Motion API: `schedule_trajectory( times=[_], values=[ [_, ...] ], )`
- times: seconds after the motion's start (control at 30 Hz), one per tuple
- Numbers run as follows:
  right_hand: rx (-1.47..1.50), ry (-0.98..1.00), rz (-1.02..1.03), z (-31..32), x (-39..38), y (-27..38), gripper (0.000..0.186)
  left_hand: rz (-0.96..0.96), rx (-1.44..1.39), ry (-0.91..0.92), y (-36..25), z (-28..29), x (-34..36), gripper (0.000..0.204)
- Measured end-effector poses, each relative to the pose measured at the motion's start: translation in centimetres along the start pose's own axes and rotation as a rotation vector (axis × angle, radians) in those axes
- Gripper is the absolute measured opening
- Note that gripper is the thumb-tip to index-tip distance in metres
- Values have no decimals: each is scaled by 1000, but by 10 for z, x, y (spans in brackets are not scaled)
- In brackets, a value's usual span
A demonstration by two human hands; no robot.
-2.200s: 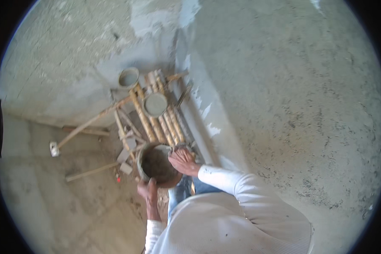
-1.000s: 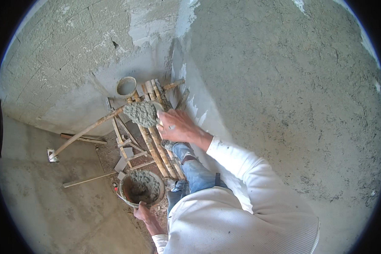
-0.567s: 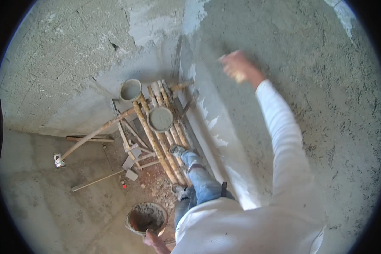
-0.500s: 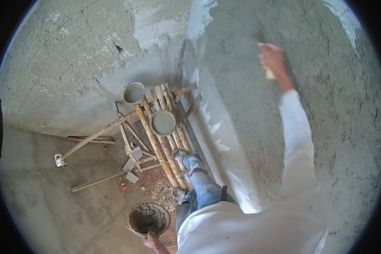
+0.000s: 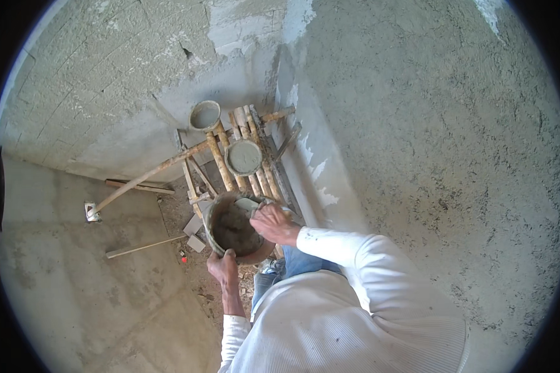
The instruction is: The person smooths the ceiling plaster using a float and a trowel, takes buckets of mortar from another person below, and applies the mortar onto the wall using the trowel.
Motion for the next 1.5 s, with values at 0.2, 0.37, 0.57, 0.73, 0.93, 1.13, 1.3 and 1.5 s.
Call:
schedule_trajectory(
  times=[0.2,0.37,0.57,0.73,0.93,1.13,1.3,1.5],
  values=[
    [69,-118,-301,53,-65,14,25,-94,-9,20,-42,18,-22,29],
    [530,70,-465,-10,-47,33,29,-181,-79,5,-30,23,-18,25],
    [611,-45,-379,33,-64,64,32,-64,-402,-56,5,40,-21,21],
    [631,3,-336,4,-39,74,36,9,-506,-130,45,34,-12,21],
    [687,31,-348,22,5,63,39,148,-622,-185,116,36,3,28],
    [766,-163,60,116,63,-11,39,329,-486,-286,153,41,14,37],
    [1530,300,-362,124,80,-189,27,462,-384,-323,155,44,20,52],
    [610,-845,-1069,276,-74,-419,28,396,-323,-390,159,55,8,47]
  ],
)
Point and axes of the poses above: each hand's wrist, its own x-axis towards the middle knuckle, its own z-axis out of the back of the hand, y = z × x, the point moved 5 cm from there along x, towards the middle knuckle, and after that the axes turned 2 degrees about -z, right-handed, at the moved point
